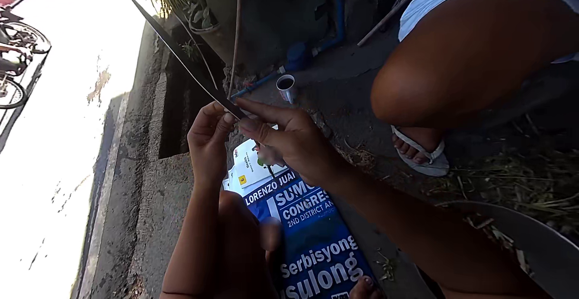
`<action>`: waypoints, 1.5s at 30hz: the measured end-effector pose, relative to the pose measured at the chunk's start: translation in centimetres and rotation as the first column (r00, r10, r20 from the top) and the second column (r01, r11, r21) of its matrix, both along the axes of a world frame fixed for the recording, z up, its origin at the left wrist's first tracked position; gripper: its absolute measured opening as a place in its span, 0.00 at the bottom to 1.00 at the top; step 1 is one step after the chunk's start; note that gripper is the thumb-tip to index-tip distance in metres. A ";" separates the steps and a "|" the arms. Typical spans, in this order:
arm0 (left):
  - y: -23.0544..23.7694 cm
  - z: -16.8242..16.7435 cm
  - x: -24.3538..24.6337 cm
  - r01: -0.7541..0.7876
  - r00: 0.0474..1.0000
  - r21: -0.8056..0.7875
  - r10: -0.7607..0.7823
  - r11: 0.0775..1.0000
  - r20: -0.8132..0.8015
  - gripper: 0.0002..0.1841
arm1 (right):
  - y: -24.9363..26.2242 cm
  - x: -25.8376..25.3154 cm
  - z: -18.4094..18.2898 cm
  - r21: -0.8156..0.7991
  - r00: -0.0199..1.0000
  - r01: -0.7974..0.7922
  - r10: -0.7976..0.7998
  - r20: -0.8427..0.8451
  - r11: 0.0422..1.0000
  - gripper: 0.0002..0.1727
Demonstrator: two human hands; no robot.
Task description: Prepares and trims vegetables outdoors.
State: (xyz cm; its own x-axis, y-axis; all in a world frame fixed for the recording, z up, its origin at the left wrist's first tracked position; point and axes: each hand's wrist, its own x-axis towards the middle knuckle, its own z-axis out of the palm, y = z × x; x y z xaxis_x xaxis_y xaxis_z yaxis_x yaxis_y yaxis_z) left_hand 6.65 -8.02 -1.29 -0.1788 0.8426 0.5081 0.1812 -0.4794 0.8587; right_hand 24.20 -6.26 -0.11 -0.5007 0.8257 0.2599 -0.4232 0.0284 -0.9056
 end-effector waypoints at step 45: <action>0.5 1.2 -5.9 -0.180 0.936 -0.027 0.179 0.983 0.302 0.10 | 6.6 7.9 -21.2 -0.442 0.710 0.479 -0.039 0.704 0.758 0.21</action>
